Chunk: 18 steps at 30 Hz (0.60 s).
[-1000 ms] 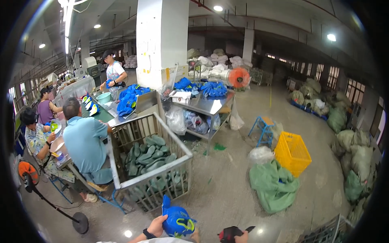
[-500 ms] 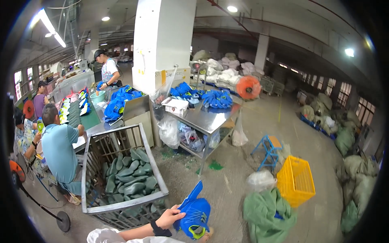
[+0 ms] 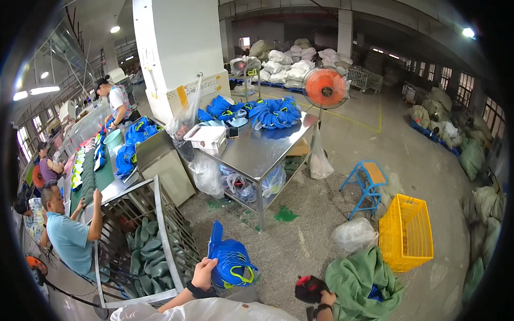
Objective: Organizing and stacking blue and green shoe upper components on a manufacturing workbench.
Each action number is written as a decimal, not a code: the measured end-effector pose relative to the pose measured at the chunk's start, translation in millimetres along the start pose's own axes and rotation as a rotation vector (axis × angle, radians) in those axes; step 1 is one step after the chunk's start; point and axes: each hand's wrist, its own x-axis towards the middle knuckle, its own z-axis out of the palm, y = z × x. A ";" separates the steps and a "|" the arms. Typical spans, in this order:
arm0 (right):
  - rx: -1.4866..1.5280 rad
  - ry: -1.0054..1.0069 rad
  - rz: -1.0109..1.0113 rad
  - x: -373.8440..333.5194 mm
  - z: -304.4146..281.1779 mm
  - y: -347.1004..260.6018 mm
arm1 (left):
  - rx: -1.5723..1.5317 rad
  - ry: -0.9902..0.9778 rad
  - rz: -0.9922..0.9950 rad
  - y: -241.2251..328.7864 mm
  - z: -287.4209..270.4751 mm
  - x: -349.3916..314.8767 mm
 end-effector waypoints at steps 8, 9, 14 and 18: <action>0.809 -0.998 0.296 56.0 236.8 -177.3 | -0.366 0.281 -0.023 -24.7 -2.5 122.0; 0.785 -1.000 0.304 67.4 266.6 -191.6 | -0.408 0.316 -0.030 -19.6 5.2 146.0; 0.435 -1.251 0.219 88.1 373.5 -295.7 | -0.361 0.521 0.156 1.4 37.8 272.2; 0.424 -1.245 0.124 104.0 446.4 -380.8 | -0.553 0.346 0.316 39.7 82.1 355.6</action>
